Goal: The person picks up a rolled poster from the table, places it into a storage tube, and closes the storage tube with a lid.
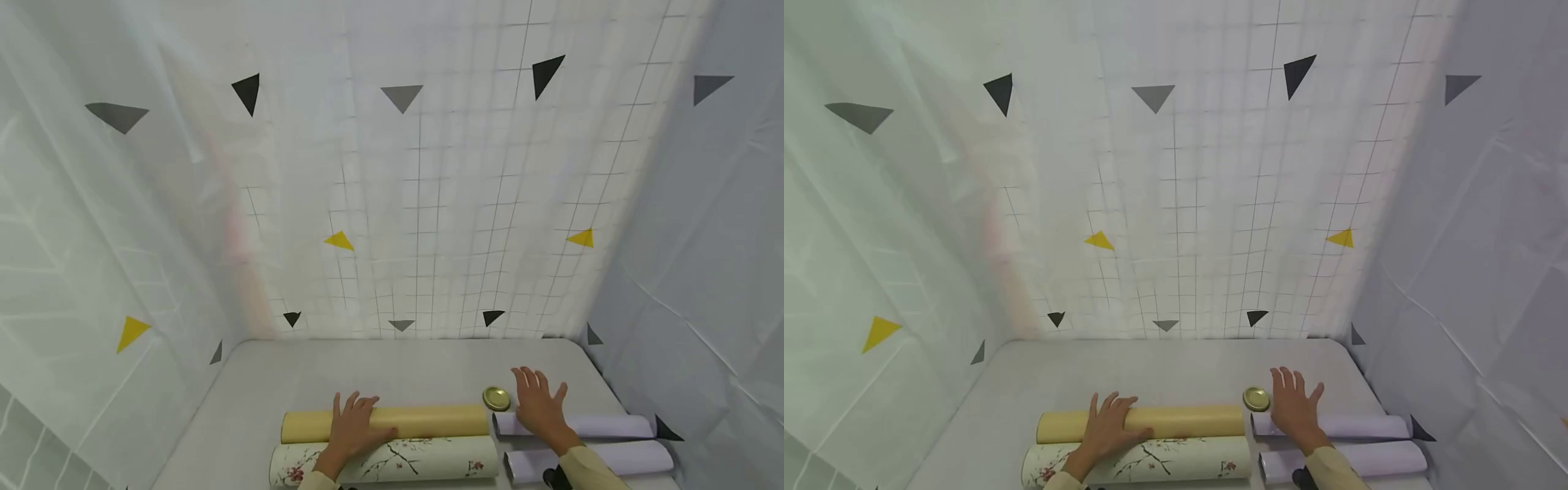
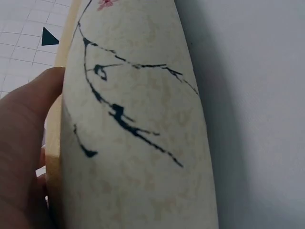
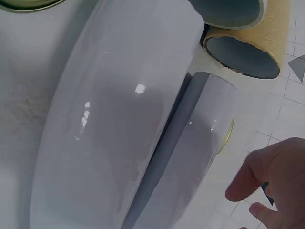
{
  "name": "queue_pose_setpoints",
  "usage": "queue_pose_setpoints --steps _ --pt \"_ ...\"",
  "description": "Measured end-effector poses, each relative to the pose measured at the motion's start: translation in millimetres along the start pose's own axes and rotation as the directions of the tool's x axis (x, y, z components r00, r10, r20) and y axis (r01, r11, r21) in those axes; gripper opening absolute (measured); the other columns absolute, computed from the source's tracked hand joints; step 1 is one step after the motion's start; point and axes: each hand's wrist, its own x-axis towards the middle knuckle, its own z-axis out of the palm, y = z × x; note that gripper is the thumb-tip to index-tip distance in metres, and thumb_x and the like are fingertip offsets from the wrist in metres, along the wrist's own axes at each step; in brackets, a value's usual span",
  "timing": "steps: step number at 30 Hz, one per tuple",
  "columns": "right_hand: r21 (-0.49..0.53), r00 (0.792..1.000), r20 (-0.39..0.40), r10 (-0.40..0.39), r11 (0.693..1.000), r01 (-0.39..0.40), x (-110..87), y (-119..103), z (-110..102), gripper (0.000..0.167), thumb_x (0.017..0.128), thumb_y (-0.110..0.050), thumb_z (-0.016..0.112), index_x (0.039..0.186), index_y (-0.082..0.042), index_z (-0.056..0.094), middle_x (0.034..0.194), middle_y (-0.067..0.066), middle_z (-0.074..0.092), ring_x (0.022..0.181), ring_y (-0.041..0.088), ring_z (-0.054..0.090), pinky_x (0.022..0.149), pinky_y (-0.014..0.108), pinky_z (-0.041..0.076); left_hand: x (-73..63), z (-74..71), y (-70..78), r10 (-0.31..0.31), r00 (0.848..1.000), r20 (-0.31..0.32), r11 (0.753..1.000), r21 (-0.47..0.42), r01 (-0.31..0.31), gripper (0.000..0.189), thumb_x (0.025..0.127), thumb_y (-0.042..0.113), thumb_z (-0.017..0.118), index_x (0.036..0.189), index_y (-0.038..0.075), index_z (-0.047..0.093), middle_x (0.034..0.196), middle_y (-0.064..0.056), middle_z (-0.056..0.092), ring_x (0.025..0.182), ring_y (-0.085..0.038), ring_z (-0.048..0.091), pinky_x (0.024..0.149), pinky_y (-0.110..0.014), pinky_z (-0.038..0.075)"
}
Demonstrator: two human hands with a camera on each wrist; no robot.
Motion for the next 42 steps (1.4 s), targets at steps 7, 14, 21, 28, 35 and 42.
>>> queue_pose_setpoints --steps 7,14,21,28,35,42 --pt "-0.047 0.993 0.111 0.044 0.998 -0.039 -2.4 4.6 3.6 0.069 0.080 -0.001 0.073 0.144 -0.001 0.047 0.144 0.027 0.048 0.140 0.054 0.034 0.107 0.089 0.008 -5.2 -2.0 2.9 0.048 0.998 -0.043 0.998 0.050 -0.046 0.070 0.085 0.071 0.066 0.132 0.018 0.067 0.126 -0.006 0.072 0.127 -0.035 0.058 0.116 -0.078 0.017" --pt "-0.052 0.987 0.159 0.034 0.998 -0.025 -3.7 8.7 4.3 0.046 0.081 -0.001 0.069 0.126 -0.004 0.063 0.145 0.028 0.049 0.139 0.055 0.034 0.106 0.090 0.009 -7.1 1.3 4.9 0.074 0.993 -0.096 0.995 0.079 -0.066 0.065 0.083 0.068 0.070 0.127 0.020 0.070 0.120 -0.003 0.074 0.114 -0.031 0.063 0.108 -0.084 0.022" --pt "-0.073 0.961 0.276 0.009 0.997 0.012 -13.5 20.0 11.3 0.039 0.078 -0.003 0.076 0.115 -0.008 0.067 0.141 0.028 0.053 0.136 0.058 0.035 0.106 0.089 0.012 -8.6 8.7 2.5 0.071 0.987 -0.142 0.994 0.096 -0.058 0.067 0.078 0.073 0.072 0.123 0.024 0.072 0.114 0.000 0.076 0.108 -0.029 0.067 0.105 -0.081 0.030" --pt "-0.091 0.959 0.281 0.027 0.996 -0.002 -22.2 27.5 19.1 0.045 0.071 -0.005 0.083 0.113 -0.005 0.066 0.131 0.025 0.059 0.131 0.056 0.041 0.105 0.087 0.017 -7.3 18.2 0.1 0.092 0.984 -0.154 0.990 0.120 -0.074 0.068 0.075 0.076 0.071 0.120 0.025 0.073 0.110 0.004 0.076 0.097 -0.023 0.066 0.092 -0.061 0.040" --pt "-0.111 0.983 0.183 -0.037 0.992 0.058 -13.1 26.4 20.7 0.038 0.072 -0.001 0.083 0.104 -0.008 0.063 0.123 0.019 0.064 0.126 0.051 0.050 0.103 0.084 0.025 -3.5 12.4 2.9 0.114 0.985 -0.127 0.989 0.110 -0.100 0.066 0.080 0.069 0.070 0.123 0.019 0.070 0.116 -0.001 0.074 0.100 -0.026 0.065 0.091 -0.057 0.042" --pt "-0.128 0.993 0.093 -0.071 0.988 0.083 -7.6 17.2 17.9 0.044 0.072 -0.009 0.089 0.103 -0.008 0.058 0.115 0.017 0.069 0.119 0.046 0.057 0.100 0.075 0.036 -1.2 10.5 1.4 0.114 0.988 -0.105 0.990 0.099 -0.104 0.064 0.086 0.065 0.066 0.127 0.016 0.066 0.120 -0.004 0.070 0.104 -0.028 0.060 0.093 -0.059 0.038"
